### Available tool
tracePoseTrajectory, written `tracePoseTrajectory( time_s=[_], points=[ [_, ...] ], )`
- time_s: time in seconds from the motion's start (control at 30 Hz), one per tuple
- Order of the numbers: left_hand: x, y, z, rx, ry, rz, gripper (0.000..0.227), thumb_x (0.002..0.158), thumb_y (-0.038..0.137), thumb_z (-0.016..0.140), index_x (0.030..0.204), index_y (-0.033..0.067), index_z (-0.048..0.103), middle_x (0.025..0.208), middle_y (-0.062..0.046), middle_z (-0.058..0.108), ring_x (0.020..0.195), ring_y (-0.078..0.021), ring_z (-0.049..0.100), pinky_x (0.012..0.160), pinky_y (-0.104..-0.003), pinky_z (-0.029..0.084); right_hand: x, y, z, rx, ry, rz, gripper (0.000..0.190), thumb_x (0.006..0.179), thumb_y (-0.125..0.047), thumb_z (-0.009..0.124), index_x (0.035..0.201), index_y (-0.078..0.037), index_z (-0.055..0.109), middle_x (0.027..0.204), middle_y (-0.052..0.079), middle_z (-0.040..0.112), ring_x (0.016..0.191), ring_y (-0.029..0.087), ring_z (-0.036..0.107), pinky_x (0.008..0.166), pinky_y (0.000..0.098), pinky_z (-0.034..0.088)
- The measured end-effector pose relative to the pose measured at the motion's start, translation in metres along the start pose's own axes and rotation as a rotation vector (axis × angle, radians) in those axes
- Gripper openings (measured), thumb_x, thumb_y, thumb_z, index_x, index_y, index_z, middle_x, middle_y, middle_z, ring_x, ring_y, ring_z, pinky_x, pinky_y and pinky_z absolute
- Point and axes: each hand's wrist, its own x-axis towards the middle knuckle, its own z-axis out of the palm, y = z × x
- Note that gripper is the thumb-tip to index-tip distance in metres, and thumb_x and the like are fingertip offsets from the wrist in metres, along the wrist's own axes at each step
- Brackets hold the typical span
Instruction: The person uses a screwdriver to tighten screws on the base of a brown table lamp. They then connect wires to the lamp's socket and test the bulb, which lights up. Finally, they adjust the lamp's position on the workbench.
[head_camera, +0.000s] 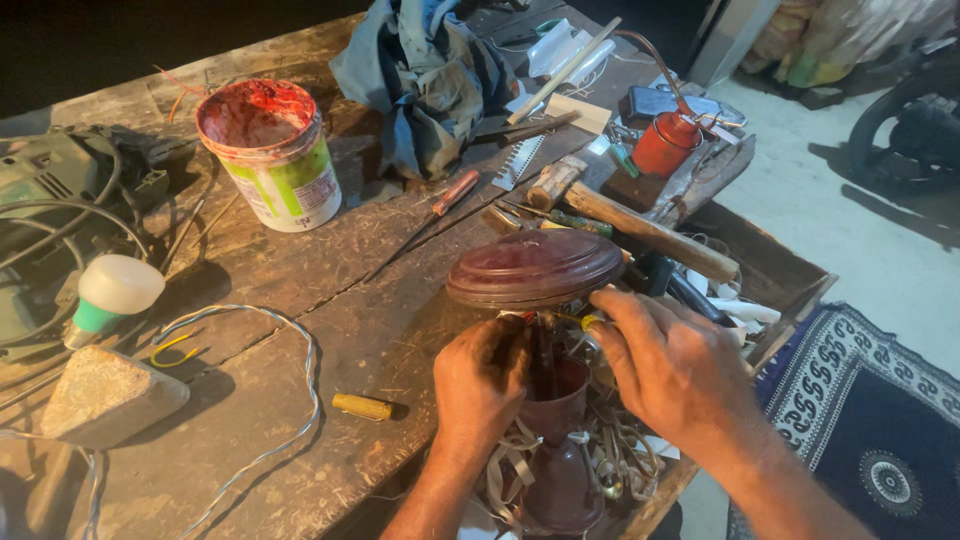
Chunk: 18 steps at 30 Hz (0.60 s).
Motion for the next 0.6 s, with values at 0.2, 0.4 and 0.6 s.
tracePoseTrajectory(
  time_s=[0.2, 0.4, 0.6],
  points=[
    [0.0, 0.002, -0.002, -0.019, -0.032, -0.047, 0.022, 0.079, 0.007, 0.074, 0.1, 0.0019, 0.075, 0.093, -0.018, 0.075, 0.084, -0.0375, 0.073, 0.072, -0.042, 0.057, -0.003, -0.002, -0.002, 0.064, -0.015, 0.033, 0.029, 0.084, -0.016, 0.074, 0.105, -0.002, 0.06, 0.1, 0.015, 0.066, 0.083, 0.035, 0.069, 0.062, 0.044, 0.055],
    [0.0, 0.002, -0.004, 0.003, -0.063, -0.044, 0.024, 0.076, 0.007, 0.075, 0.1, 0.002, 0.075, 0.092, -0.018, 0.074, 0.084, -0.038, 0.072, 0.072, -0.043, 0.057, -0.005, 0.002, 0.001, 0.02, -0.076, -0.091, 0.024, 0.087, -0.013, 0.071, 0.106, -0.003, 0.06, 0.094, 0.011, 0.063, 0.083, 0.032, 0.068, 0.07, 0.0439, 0.056],
    [0.0, 0.002, -0.003, -0.011, -0.06, -0.05, 0.023, 0.077, 0.007, 0.074, 0.099, 0.0025, 0.074, 0.092, -0.018, 0.075, 0.084, -0.0377, 0.072, 0.072, -0.043, 0.057, -0.01, 0.003, 0.009, -0.024, 0.041, 0.001, 0.035, 0.086, -0.018, 0.074, 0.11, 0.001, 0.058, 0.094, 0.014, 0.064, 0.08, 0.035, 0.068, 0.065, 0.0452, 0.055]
  ],
)
